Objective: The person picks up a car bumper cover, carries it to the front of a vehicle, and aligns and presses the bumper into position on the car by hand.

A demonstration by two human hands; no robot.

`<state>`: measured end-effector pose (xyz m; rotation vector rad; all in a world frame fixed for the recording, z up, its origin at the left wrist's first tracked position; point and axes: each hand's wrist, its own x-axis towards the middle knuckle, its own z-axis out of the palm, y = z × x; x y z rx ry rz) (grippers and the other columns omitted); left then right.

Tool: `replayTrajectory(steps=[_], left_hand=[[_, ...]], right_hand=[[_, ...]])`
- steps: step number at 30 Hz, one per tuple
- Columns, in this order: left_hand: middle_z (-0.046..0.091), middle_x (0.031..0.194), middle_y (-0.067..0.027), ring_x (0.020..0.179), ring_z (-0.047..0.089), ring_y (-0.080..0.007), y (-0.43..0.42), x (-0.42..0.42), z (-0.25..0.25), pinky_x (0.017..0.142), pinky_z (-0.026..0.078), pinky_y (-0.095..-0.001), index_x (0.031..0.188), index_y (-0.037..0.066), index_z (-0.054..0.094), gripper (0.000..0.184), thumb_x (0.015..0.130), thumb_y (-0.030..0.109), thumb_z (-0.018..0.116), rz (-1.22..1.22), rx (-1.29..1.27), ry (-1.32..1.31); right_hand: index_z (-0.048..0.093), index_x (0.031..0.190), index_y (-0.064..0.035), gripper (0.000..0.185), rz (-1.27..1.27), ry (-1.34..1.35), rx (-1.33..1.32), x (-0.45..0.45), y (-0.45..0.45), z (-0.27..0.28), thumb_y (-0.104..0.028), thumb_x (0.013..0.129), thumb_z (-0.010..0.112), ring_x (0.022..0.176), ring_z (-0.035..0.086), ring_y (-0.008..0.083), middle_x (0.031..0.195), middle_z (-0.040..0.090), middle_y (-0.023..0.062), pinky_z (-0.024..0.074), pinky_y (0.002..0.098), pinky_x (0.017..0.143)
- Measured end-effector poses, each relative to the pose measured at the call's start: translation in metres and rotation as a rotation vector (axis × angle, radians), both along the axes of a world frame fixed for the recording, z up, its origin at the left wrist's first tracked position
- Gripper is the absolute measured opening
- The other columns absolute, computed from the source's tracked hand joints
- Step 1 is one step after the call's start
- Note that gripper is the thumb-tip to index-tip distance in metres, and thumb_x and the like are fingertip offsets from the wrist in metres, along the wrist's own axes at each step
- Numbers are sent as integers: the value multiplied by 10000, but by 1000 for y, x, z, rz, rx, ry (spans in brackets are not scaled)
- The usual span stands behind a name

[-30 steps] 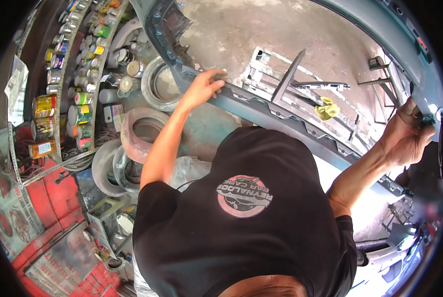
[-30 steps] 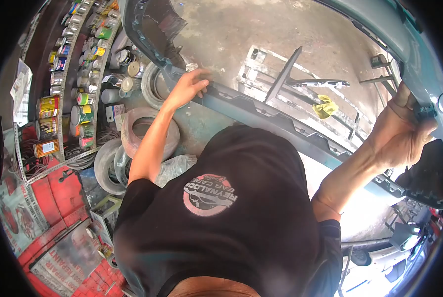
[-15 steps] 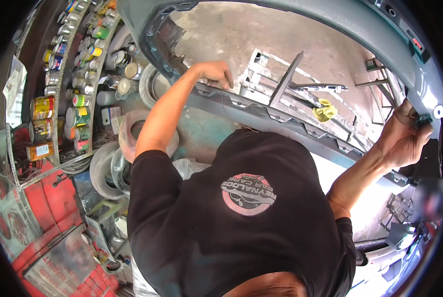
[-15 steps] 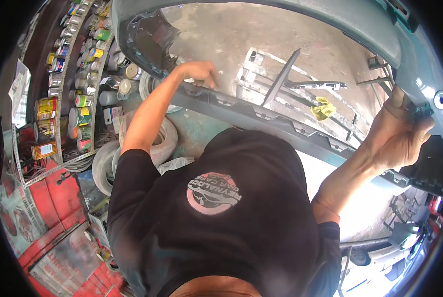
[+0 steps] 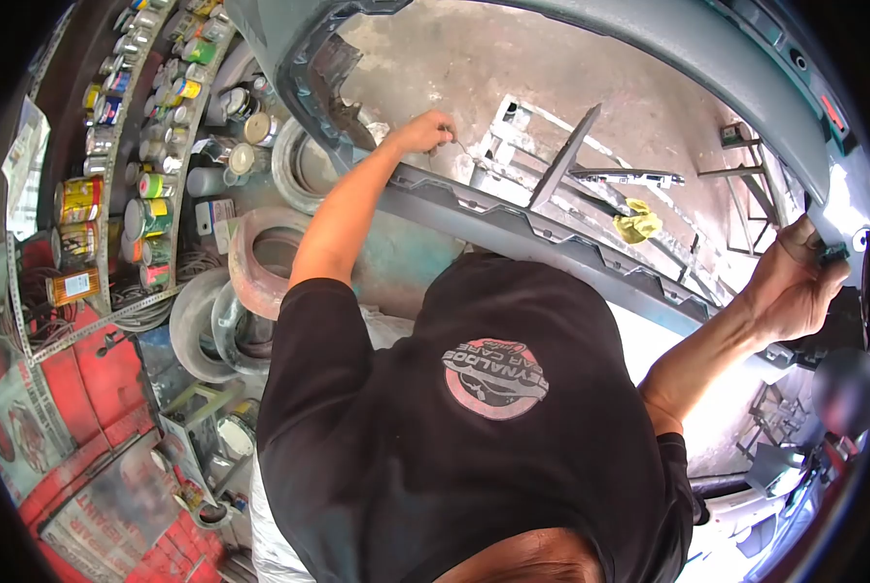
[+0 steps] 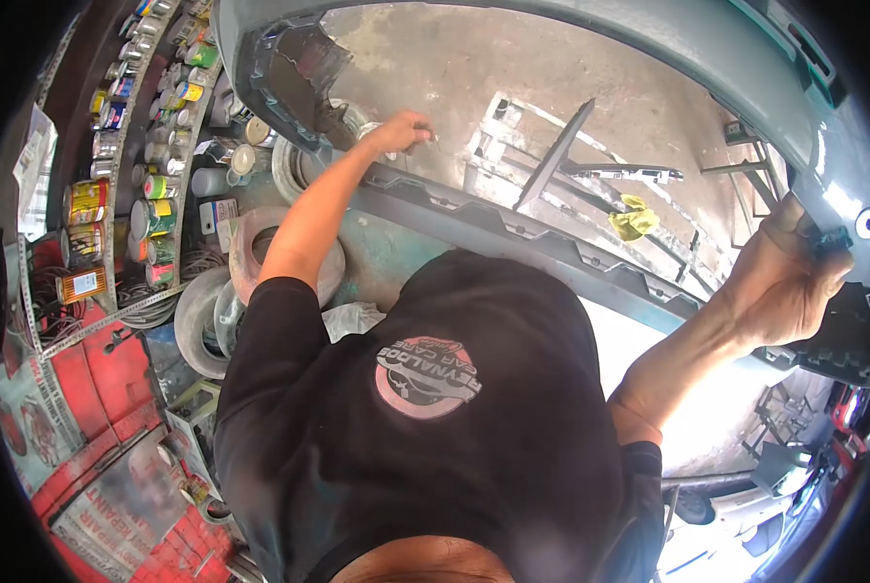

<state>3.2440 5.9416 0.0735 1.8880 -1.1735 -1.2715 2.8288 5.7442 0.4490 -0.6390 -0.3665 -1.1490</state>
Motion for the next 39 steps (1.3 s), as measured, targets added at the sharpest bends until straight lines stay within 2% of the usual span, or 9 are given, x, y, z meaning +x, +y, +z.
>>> replayTrajectory(steps=[4,10,16,19,22,27,31,36,39], left_hand=[[712,854,-116,710,696,-201,-1,-22,41,609,531,-360,1119,23,717,251,907,157,704,61,190,151],[743,994,-132,833,691,-196,14,-1,61,725,537,-303,1345,4,624,555,835,170,766,-347,307,152],[720,952,-75,856,670,-197,3,-15,59,774,522,-322,1151,-15,675,384,788,94,736,-145,328,334],[713,946,-104,856,683,-260,-2,-33,77,796,527,-375,1088,-7,662,339,751,25,678,-5,359,113],[728,962,-179,863,695,-343,6,-40,60,780,534,-433,1062,-6,700,358,710,26,642,-70,71,-275],[741,969,-218,909,701,-367,-5,-20,19,782,537,-458,934,1,758,285,701,98,624,-380,277,-385],[742,1004,-209,953,701,-353,-19,-10,17,810,538,-455,985,30,761,322,708,100,611,-390,485,-222],[734,1030,-196,959,701,-351,-25,-52,48,802,540,-460,1072,75,740,381,709,54,624,-493,233,-471],[722,1043,-202,992,691,-359,-22,-56,45,832,536,-446,1022,65,743,328,723,26,614,-452,180,-467]], right_hand=[[567,1232,182,338,-34,6,9,-1,-5,-1,59,918,572,1316,527,404,1390,555,297,344,585,1183],[624,1202,126,303,-293,85,79,-3,-16,-2,30,915,604,1305,534,374,1323,614,265,238,627,1215],[626,1207,119,311,-424,131,51,8,-8,0,44,906,607,1369,471,376,1394,564,262,201,635,1230],[624,1211,120,313,-473,151,40,10,-7,1,46,908,605,1382,456,378,1421,540,264,197,637,1231],[622,1215,117,313,-426,134,37,11,-5,3,44,911,603,1380,457,377,1420,539,265,192,641,1233],[616,1178,163,288,-147,27,47,7,-5,5,45,917,586,1348,496,401,1392,557,287,247,634,1217],[626,1221,95,307,-485,199,10,16,7,6,19,924,606,1350,482,379,1390,562,245,161,666,1228],[621,1237,86,315,-518,191,10,18,8,3,-5,935,603,1364,470,383,1398,557,244,153,673,1225],[618,1175,144,272,-229,91,26,10,12,3,29,932,575,1338,502,410,1381,561,286,233,647,1215]])
